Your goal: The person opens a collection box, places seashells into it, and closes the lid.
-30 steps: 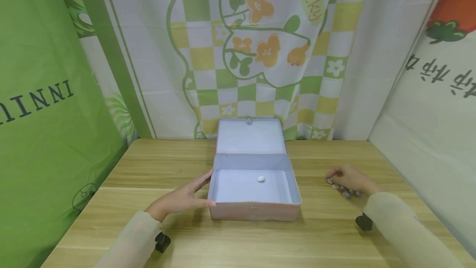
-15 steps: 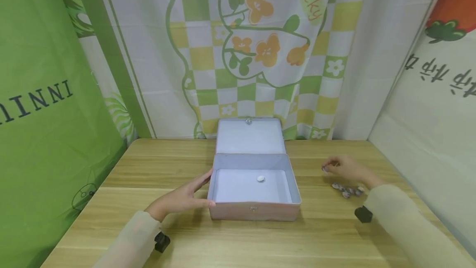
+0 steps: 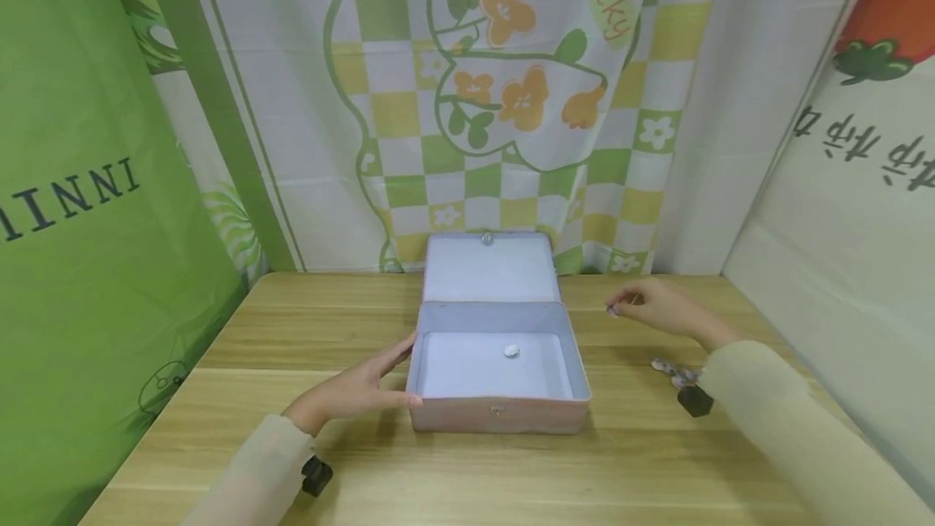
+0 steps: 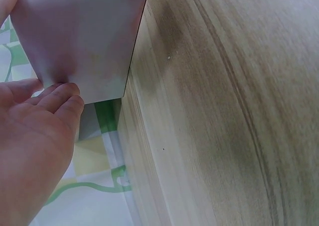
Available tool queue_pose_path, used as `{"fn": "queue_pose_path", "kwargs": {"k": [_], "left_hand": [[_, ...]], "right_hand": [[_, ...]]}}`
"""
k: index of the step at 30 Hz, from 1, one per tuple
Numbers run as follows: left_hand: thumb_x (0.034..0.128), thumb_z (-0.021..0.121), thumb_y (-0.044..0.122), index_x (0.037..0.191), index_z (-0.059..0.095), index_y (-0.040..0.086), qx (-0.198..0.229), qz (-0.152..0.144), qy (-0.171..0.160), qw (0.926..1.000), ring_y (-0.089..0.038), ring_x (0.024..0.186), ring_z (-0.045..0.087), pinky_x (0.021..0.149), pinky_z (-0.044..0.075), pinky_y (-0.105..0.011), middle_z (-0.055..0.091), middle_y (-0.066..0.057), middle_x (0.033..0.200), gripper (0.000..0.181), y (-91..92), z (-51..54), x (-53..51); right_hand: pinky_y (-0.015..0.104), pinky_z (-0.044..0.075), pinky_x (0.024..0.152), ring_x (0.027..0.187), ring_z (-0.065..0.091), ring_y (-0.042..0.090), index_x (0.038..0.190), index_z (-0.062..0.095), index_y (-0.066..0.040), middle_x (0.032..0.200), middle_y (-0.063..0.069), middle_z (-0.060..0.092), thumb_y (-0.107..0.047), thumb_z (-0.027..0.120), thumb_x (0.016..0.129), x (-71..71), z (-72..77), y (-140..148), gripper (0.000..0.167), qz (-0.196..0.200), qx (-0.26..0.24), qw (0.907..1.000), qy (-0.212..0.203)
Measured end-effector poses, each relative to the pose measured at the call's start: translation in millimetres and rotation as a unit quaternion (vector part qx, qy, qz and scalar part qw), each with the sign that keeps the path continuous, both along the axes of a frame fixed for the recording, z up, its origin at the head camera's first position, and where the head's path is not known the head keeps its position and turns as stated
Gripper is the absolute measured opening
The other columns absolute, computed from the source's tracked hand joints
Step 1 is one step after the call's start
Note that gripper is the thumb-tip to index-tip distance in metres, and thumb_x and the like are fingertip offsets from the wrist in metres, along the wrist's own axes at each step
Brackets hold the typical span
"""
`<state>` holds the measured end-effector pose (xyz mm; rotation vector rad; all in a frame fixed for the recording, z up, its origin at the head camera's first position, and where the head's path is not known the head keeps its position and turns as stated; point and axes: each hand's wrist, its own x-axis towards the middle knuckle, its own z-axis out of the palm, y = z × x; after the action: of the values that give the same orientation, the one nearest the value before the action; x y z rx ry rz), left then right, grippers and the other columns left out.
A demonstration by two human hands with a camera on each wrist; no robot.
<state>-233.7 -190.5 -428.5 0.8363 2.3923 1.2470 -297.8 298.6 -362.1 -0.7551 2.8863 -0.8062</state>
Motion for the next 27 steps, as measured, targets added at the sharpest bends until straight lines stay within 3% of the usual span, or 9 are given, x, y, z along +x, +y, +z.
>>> {"fn": "queue_pose_path", "kwargs": {"k": [4,17,27], "left_hand": [[0.0919,0.075,0.036,0.162,0.005,0.011,0.002,-0.003,0.001,1.0,-0.03,0.15,0.016,0.119,0.017,-0.051,0.007,-0.01,0.167,0.102,0.2,0.5,0.1],[0.092,0.074,0.037,0.162,0.005,0.01,-0.004,0.0,0.005,1.0,-0.031,0.15,0.016,0.119,0.016,-0.05,0.008,-0.009,0.166,0.102,1.3,1.5,1.0],[0.0912,0.075,0.037,0.162,0.006,0.01,0.0,0.001,0.002,1.0,-0.031,0.15,0.017,0.119,0.016,-0.051,0.008,-0.01,0.166,0.103,0.9,1.4,0.9]], "right_hand": [[0.049,0.054,0.087,0.095,0.067,0.021,0.11,0.074,-0.008,0.102,-0.001,0.072,-0.024,0.063,0.1,-3.0,7.6,-16.0,0.022,0.008,0.016,0.9998,0.005],[0.037,0.057,0.078,0.088,0.067,0.018,0.103,0.075,-0.007,0.093,-0.001,0.073,-0.009,0.065,0.097,-17.6,25.8,-92.9,0.012,0.085,0.002,0.9962,0.019],[0.03,0.054,0.076,0.082,0.064,0.012,0.103,0.075,-0.008,0.088,0.0,0.071,-0.01,0.066,0.096,-27.3,24.4,-153.4,0.011,0.144,0.009,0.9894,-0.012]]}}
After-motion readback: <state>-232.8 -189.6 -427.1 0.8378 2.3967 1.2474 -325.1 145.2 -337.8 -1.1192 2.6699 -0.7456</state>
